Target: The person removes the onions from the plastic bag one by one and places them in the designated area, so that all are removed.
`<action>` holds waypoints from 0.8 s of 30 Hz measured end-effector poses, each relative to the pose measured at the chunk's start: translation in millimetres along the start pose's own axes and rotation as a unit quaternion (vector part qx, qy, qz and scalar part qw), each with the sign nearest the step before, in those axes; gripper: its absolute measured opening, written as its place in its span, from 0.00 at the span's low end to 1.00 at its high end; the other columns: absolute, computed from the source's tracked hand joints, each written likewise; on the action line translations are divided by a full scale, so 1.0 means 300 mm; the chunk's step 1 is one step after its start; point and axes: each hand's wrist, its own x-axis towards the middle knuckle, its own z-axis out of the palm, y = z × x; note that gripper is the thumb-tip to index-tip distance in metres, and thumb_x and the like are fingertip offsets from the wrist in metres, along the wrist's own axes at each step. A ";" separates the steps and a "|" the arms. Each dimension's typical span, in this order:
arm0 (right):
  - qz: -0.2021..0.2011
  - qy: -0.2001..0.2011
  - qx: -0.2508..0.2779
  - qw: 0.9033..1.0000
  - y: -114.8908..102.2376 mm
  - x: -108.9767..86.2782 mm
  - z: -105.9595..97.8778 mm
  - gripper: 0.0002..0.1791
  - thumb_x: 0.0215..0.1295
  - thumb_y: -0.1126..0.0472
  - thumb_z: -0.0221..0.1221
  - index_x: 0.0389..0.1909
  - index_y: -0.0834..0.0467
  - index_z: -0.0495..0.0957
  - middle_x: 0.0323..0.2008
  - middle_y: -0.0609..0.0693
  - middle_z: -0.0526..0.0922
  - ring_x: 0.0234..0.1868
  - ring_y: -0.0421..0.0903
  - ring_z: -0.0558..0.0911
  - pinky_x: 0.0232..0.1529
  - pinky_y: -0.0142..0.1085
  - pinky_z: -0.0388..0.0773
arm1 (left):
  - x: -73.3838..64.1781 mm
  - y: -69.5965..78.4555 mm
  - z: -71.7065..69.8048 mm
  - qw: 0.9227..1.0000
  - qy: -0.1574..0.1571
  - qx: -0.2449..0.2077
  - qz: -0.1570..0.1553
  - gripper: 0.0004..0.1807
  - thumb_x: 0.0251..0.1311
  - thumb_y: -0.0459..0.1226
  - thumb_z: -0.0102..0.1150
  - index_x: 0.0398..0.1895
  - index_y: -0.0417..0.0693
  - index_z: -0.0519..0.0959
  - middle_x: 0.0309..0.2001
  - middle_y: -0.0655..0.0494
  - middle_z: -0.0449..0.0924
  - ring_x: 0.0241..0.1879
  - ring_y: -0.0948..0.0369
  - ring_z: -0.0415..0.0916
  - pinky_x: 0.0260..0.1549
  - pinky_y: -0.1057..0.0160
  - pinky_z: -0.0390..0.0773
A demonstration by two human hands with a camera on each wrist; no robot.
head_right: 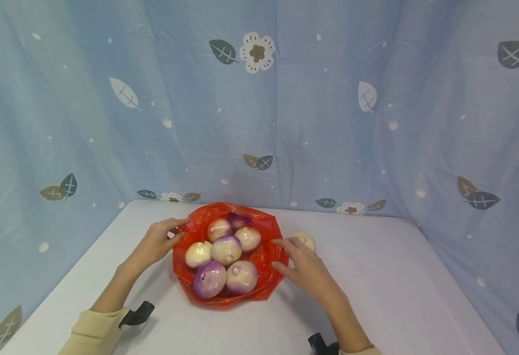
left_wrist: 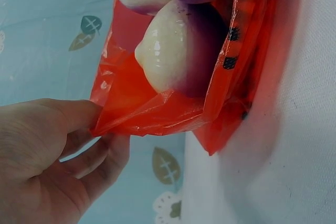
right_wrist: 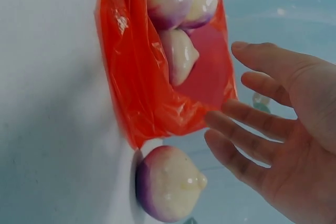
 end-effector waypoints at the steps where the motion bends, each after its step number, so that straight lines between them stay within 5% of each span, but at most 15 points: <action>1: -0.001 -0.003 0.001 1.000 -0.003 0.000 0.003 0.30 0.57 0.54 0.70 0.61 0.48 0.75 0.55 0.53 0.79 0.49 0.51 0.83 0.43 0.41 0.85 | 0.000 0.000 0.000 1.000 0.000 -0.001 -0.001 0.20 0.57 0.27 0.63 0.55 0.41 0.81 0.40 0.47 0.85 0.35 0.56 0.79 0.29 0.69 0.77; 19: -0.093 -0.021 -0.025 0.995 -0.054 -0.004 0.092 0.30 0.57 0.50 0.69 0.61 0.47 0.74 0.52 0.48 0.80 0.49 0.46 0.81 0.49 0.44 0.83 | -0.002 -0.006 0.004 1.000 0.001 -0.002 -0.001 0.21 0.57 0.27 0.64 0.56 0.41 0.81 0.40 0.48 0.86 0.35 0.56 0.80 0.32 0.61 0.83; 24: -0.116 -0.022 -0.022 0.993 -0.065 -0.013 0.124 0.28 0.59 0.49 0.68 0.61 0.47 0.74 0.53 0.49 0.80 0.51 0.48 0.82 0.53 0.47 0.80 | -0.003 -0.006 0.004 1.000 0.000 0.001 -0.001 0.20 0.57 0.27 0.64 0.55 0.41 0.81 0.39 0.48 0.85 0.35 0.57 0.80 0.31 0.66 0.79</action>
